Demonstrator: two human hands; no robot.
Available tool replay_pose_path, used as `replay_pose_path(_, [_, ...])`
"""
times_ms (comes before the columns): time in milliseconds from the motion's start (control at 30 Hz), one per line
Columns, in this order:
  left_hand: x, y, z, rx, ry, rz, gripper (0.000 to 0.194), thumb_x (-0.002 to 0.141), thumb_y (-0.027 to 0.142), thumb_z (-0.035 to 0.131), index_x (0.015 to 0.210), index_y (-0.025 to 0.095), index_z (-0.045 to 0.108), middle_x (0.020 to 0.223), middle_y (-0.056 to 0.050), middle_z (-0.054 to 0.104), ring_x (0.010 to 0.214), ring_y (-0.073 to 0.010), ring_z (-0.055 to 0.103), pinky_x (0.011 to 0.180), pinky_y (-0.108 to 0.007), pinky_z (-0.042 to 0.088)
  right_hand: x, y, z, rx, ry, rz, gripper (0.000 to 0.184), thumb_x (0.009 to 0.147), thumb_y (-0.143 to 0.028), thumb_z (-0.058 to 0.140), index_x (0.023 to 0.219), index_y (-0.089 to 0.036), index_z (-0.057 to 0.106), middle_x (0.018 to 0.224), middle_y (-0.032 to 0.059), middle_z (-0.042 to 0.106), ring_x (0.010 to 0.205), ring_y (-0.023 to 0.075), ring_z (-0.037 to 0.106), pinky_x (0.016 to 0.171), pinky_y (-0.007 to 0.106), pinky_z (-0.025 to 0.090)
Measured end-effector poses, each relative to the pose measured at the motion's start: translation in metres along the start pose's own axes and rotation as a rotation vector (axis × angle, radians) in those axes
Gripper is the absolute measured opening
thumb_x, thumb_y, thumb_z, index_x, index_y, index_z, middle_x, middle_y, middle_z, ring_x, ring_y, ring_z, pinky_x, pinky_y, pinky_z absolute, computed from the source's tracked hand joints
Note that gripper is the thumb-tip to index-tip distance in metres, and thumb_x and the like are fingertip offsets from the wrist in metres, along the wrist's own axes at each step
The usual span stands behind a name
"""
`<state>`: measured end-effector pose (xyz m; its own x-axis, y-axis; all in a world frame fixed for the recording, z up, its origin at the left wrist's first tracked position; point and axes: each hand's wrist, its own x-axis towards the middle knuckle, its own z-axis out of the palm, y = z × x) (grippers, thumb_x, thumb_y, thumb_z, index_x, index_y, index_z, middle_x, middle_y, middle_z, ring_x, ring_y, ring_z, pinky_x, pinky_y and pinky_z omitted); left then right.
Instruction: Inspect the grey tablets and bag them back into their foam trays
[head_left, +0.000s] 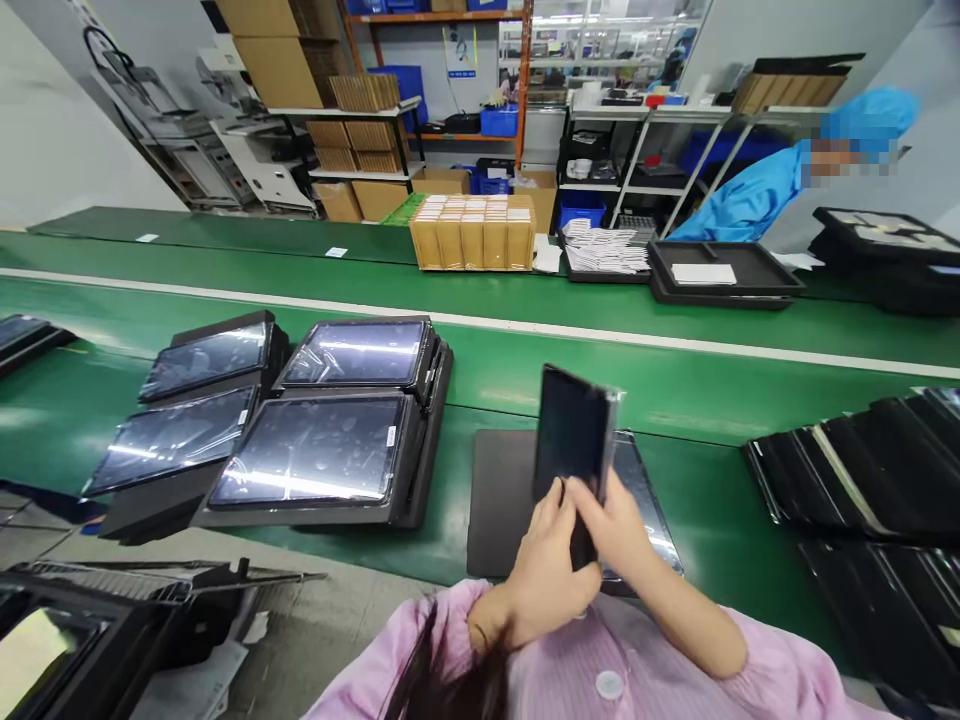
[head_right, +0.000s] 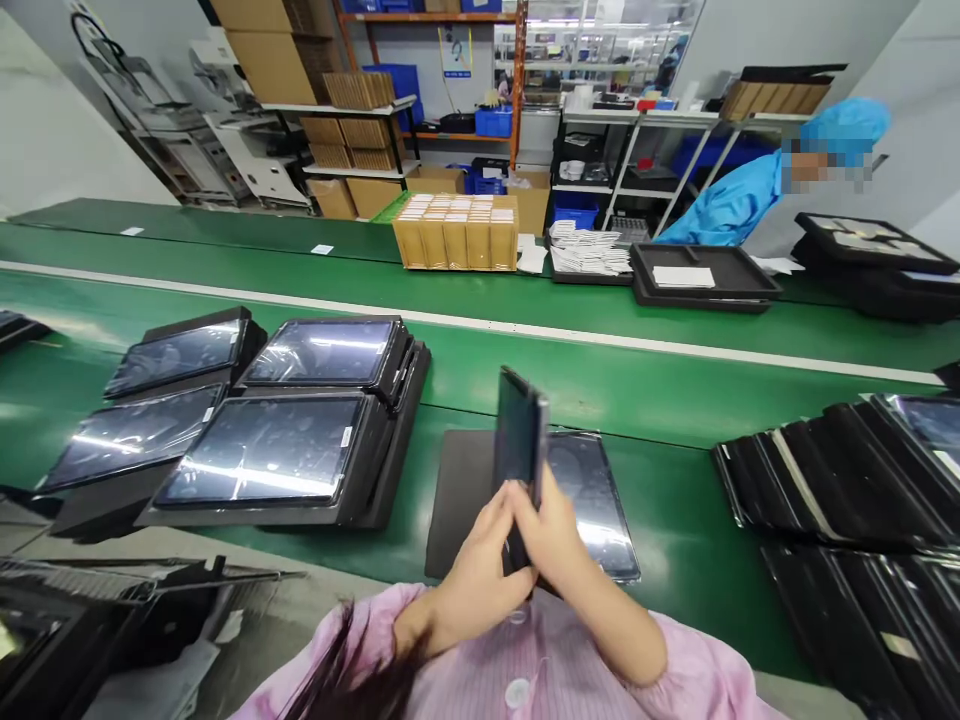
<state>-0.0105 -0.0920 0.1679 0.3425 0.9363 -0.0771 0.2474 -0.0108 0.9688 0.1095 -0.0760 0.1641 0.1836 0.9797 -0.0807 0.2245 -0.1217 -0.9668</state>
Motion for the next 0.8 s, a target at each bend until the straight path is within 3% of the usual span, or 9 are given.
replay_pose_path(67, [0.006, -0.017, -0.007, 0.062, 0.057, 0.004, 0.062, 0.059, 0.012, 0.061, 0.121, 0.02, 0.06, 0.136, -0.011, 0.051, 0.132, -0.0311, 0.038, 0.113, -0.047, 0.027, 0.015, 0.017, 0.007, 0.11, 0.066, 0.083, 0.04, 0.072, -0.044, 0.055, 0.103, -0.018, 0.057, 0.099, 0.0079, 0.068, 0.09, 0.0247, 0.063, 0.084, 0.039, 0.049])
replay_pose_path(167, [0.021, -0.051, -0.029, 0.006, 0.432, -0.171, 0.044, 0.071, 0.012, 0.061, 0.114, 0.022, 0.063, 0.126, -0.009, 0.058, 0.124, -0.0272, 0.046, 0.111, -0.045, 0.031, 0.036, 0.048, 0.02, 0.167, 0.008, 0.18, 0.043, 0.072, -0.042, 0.054, 0.108, -0.018, 0.055, 0.107, 0.007, 0.067, 0.096, 0.0227, 0.063, 0.084, 0.033, 0.049])
replay_pose_path(233, [0.03, -0.072, -0.044, -0.062, 0.581, -0.332, 0.037, 0.078, 0.019, 0.063, 0.115, 0.02, 0.06, 0.124, -0.01, 0.057, 0.118, -0.0263, 0.051, 0.103, -0.046, 0.039, 0.044, 0.066, 0.032, 0.094, -0.009, 0.256, 0.037, 0.073, -0.036, 0.052, 0.104, -0.018, 0.056, 0.104, 0.0076, 0.068, 0.097, 0.0236, 0.062, 0.085, 0.034, 0.048])
replay_pose_path(333, [0.035, -0.095, -0.056, -0.11, 0.58, -0.425, 0.034, 0.086, 0.032, 0.058, 0.117, 0.017, 0.056, 0.122, -0.009, 0.056, 0.107, -0.0243, 0.057, 0.089, -0.044, 0.049, 0.048, 0.084, 0.047, -0.035, 0.023, 0.334, 0.024, 0.07, -0.026, 0.056, 0.092, -0.017, 0.059, 0.102, 0.0125, 0.068, 0.104, 0.0291, 0.059, 0.092, 0.039, 0.043])
replay_pose_path(433, [0.029, -0.107, -0.055, -0.153, 0.562, -0.458, 0.033, 0.088, 0.035, 0.056, 0.116, 0.017, 0.055, 0.117, -0.008, 0.058, 0.1, -0.0217, 0.06, 0.083, -0.041, 0.052, 0.048, 0.089, 0.057, -0.124, 0.033, 0.376, 0.026, 0.065, -0.017, 0.06, 0.091, -0.014, 0.06, 0.105, 0.0179, 0.066, 0.111, 0.0329, 0.056, 0.098, 0.042, 0.038])
replay_pose_path(600, [0.014, -0.108, -0.056, -0.244, 0.562, -0.437, 0.03, 0.079, 0.028, 0.066, 0.105, 0.015, 0.06, 0.106, -0.011, 0.067, 0.092, -0.0216, 0.065, 0.082, -0.036, 0.052, 0.045, 0.078, 0.06, -0.127, 0.003, 0.369, 0.034, 0.071, -0.019, 0.058, 0.105, -0.016, 0.058, 0.101, 0.0104, 0.069, 0.098, 0.0252, 0.064, 0.087, 0.035, 0.047])
replay_pose_path(700, [0.016, -0.096, -0.054, -0.376, 0.567, -0.36, 0.04, 0.068, 0.029, 0.073, 0.104, 0.017, 0.06, 0.106, -0.011, 0.07, 0.093, -0.0225, 0.067, 0.084, -0.034, 0.051, 0.049, 0.062, 0.038, -0.101, -0.01, 0.286, 0.041, 0.072, -0.024, 0.059, 0.112, -0.018, 0.056, 0.108, 0.0076, 0.068, 0.1, 0.0222, 0.063, 0.087, 0.032, 0.047])
replay_pose_path(800, [0.028, -0.082, -0.03, -0.483, 0.43, -0.288, 0.048, 0.066, 0.039, 0.07, 0.107, 0.016, 0.059, 0.109, -0.011, 0.069, 0.097, -0.024, 0.065, 0.086, -0.035, 0.05, 0.055, 0.054, -0.011, -0.096, -0.022, 0.197, 0.047, 0.069, -0.03, 0.064, 0.114, -0.021, 0.057, 0.112, 0.0047, 0.067, 0.103, 0.0235, 0.062, 0.092, 0.034, 0.045])
